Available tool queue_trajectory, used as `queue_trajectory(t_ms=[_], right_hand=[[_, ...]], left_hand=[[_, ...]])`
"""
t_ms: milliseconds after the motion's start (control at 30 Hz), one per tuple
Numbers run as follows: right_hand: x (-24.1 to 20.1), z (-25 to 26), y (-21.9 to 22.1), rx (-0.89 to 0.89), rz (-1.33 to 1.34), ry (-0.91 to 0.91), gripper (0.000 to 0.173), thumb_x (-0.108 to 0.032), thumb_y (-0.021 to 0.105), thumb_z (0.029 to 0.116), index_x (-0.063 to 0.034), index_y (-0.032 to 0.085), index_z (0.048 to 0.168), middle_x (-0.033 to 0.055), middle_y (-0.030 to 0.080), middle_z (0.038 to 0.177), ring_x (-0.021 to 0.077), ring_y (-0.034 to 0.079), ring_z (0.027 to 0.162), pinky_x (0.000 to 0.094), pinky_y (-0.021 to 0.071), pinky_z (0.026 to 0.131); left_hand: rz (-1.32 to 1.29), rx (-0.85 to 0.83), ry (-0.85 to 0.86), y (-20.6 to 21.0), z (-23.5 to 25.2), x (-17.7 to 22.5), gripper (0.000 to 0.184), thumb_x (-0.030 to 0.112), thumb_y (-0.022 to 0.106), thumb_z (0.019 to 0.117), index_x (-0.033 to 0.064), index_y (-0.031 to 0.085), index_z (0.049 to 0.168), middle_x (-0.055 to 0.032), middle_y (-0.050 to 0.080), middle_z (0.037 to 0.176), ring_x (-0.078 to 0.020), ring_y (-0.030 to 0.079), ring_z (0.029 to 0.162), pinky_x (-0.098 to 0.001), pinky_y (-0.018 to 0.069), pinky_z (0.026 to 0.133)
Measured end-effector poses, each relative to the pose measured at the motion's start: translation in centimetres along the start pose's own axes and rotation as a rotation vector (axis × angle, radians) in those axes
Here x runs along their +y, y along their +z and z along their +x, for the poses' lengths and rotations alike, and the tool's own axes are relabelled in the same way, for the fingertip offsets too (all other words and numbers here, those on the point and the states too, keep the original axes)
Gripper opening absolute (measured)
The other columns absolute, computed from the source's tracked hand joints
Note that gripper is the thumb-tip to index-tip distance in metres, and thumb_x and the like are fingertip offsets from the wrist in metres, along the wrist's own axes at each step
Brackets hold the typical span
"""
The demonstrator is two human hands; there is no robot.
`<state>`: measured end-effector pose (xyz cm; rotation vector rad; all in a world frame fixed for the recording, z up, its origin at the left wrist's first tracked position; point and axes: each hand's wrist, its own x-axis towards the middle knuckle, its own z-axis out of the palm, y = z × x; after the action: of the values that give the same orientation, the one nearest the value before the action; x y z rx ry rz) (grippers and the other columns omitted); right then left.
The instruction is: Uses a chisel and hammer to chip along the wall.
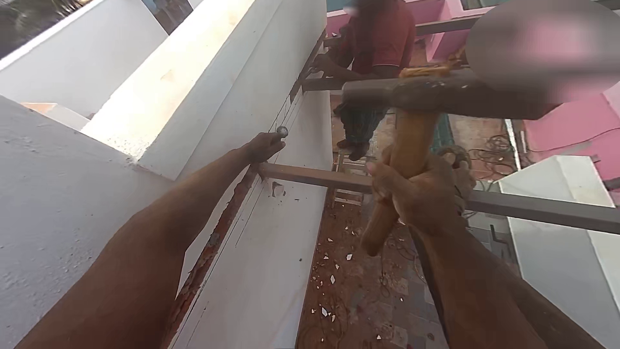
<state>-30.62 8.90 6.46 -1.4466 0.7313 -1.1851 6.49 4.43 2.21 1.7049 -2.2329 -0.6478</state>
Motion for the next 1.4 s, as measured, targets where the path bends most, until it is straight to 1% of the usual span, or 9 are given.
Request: queue_trajectory(t_ms=[100,200,367,467,667,867,1033,1267,1400], right_hand=[[-4.1,1.4,-1.5,0.268,0.260,-0.498,0.014,-0.008,0.063,0.0905,-0.0154,0.051,0.089,-0.0025,0.054,0.064,0.0144,0.055,0.049,0.0318,0.0556,0.048],[-4.2,2.1,1.1,0.393,0.402,-0.578,0.012,-0.008,0.057,0.0918,-0.0136,0.046,0.092,-0.0018,0.049,0.061,0.0157,0.053,0.046,0.0329,0.0548,0.046],[2.6,-4.0,5.2,0.235,0.365,-0.047,0.014,-0.008,0.067,0.0864,-0.0185,0.058,0.085,-0.0051,0.052,0.053,0.0096,0.052,0.040,0.0283,0.0515,0.040],[5.4,-8.0,6.4,0.330,0.398,0.160,0.012,-0.008,0.065,0.0838,-0.0154,0.056,0.080,-0.0023,0.050,0.049,0.0105,0.051,0.037,0.0285,0.0502,0.039],[6.8,-13.2,6.6,0.494,0.343,0.433,0.011,-0.001,0.059,0.0797,-0.0061,0.050,0.082,0.0002,0.048,0.048,0.0129,0.049,0.035,0.0289,0.0489,0.037],[5.2,-13.6,6.2,0.511,0.507,0.821,0.011,0.004,0.052,0.0955,-0.0027,0.045,0.089,0.0021,0.042,0.052,0.0107,0.044,0.036,0.0271,0.0475,0.036],[4.7,-14.9,5.8,0.468,0.363,1.194,0.010,-0.006,0.057,0.1007,-0.0039,0.051,0.093,0.0015,0.043,0.057,0.0094,0.042,0.039,0.0244,0.0445,0.037],[-3.2,-22.7,9.2,0.369,0.287,1.237,0.015,-0.005,0.063,0.0977,-0.0032,0.049,0.096,0.0022,0.043,0.058,0.0109,0.044,0.039,0.0266,0.0466,0.037],[-8.6,-26.8,10.4,0.287,0.267,1.212,0.017,-0.004,0.063,0.0991,-0.0018,0.046,0.102,0.0042,0.046,0.063,0.0110,0.047,0.043,0.0255,0.0481,0.041]], left_hand=[[-0.008,-0.020,0.014,-0.1,0.1,0.1,0.029,0.018,0.049,0.1089,-0.0009,0.056,0.088,-0.0043,0.046,0.068,-0.0135,0.046,0.061,-0.0331,0.0424,0.061],[-0.020,-0.021,0.014,0.0,0.4,0.4,0.028,0.017,0.048,0.1089,-0.0006,0.056,0.088,-0.0051,0.047,0.070,-0.0145,0.047,0.062,-0.0346,0.0430,0.063],[-0.189,0.014,-0.029,4.8,-1.3,2.6,0.041,0.022,0.052,0.1061,0.0057,0.052,0.068,0.0017,0.041,0.057,-0.0095,0.042,0.051,-0.0321,0.0371,0.053],[-0.315,0.007,-0.087,9.7,-5.2,7.6,0.037,0.021,0.054,0.1065,0.0024,0.059,0.075,0.0000,0.044,0.057,-0.0098,0.043,0.051,-0.0309,0.0389,0.051],[-0.546,0.174,-0.608,16.5,-13.8,15.5,0.037,0.025,0.052,0.1054,0.0091,0.055,0.072,0.0045,0.039,0.057,-0.0082,0.040,0.051,-0.0291,0.0373,0.053],[-1.050,0.375,-0.897,18.0,-23.6,21.3,0.036,0.020,0.053,0.1049,0.0145,0.047,0.070,0.0071,0.036,0.051,-0.0046,0.033,0.040,-0.0228,0.0310,0.041],[-0.977,0.393,-0.973,16.3,-30.9,26.7,0.038,0.023,0.055,0.1023,0.0152,0.048,0.066,0.0072,0.037,0.049,-0.0049,0.034,0.040,-0.0240,0.0318,0.042],[-0.725,-0.119,-0.979,15.8,-35.9,35.2,0.067,0.072,0.082,0.0712,0.0090,0.076,0.094,-0.0017,0.071,0.078,-0.0137,0.066,0.070,-0.0387,0.0559,0.072],[-0.726,-0.273,-0.880,15.4,-37.3,39.8,0.052,0.044,0.089,0.0762,0.0040,0.070,0.105,-0.0081,0.070,0.090,-0.0180,0.068,0.081,-0.0400,0.0562,0.079]])
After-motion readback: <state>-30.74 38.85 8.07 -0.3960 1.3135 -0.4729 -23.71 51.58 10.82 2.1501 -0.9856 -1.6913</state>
